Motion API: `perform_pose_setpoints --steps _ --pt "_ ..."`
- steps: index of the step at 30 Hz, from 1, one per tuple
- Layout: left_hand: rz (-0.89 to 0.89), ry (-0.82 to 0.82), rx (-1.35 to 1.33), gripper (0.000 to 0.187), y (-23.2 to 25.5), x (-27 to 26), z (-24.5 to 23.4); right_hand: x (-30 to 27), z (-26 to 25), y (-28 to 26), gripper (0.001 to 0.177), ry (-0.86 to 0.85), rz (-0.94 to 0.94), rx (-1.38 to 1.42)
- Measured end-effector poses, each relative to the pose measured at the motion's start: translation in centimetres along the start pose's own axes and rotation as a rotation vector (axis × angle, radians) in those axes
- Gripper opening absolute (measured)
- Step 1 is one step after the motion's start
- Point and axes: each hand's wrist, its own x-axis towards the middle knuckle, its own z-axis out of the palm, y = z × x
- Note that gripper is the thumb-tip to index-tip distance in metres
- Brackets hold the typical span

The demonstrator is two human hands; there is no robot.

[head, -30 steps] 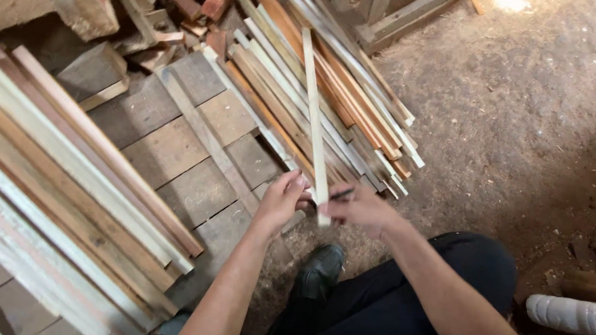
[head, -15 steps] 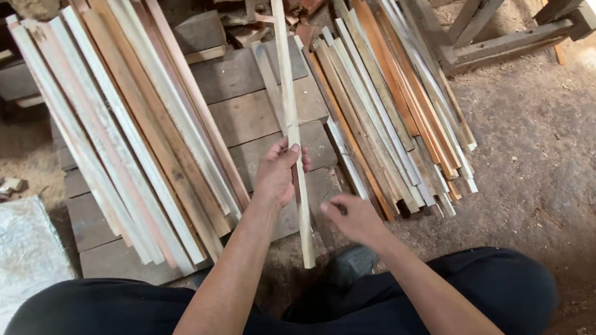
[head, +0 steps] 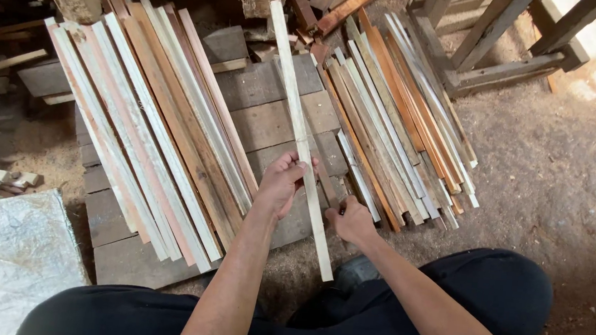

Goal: Inspecting and marking thin wood strips with a pencil in a workshop environment.

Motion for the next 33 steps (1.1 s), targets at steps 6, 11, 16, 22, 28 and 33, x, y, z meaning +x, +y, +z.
perform_pose_setpoints --steps 6,11,16,22,28,33 --pt "-0.027 -0.064 0.006 0.037 2.5 -0.4 1.4 -7.7 -7.4 -5.0 0.034 0.140 0.029 0.494" --pt "-0.143 -0.051 -0.250 0.027 2.8 -1.1 2.7 -12.2 -10.6 -8.2 0.039 0.226 -0.077 0.740" --pt "-0.202 -0.037 -0.199 0.047 5.0 -3.4 3.8 -14.3 -12.1 -11.1 0.070 0.310 -0.034 0.804" --pt "-0.061 -0.040 -0.226 0.037 5.5 -3.1 3.7 -15.7 -12.4 -12.0 0.054 0.406 -0.156 0.814" --pt "0.032 0.015 -0.180 0.011 6.1 -1.9 6.2 -16.8 -11.4 -11.3 0.050 0.460 -0.215 0.579" --pt "0.064 -0.088 0.057 0.037 6.7 -2.3 6.7 -15.4 -10.5 -11.7 0.052 0.694 -0.399 0.430"
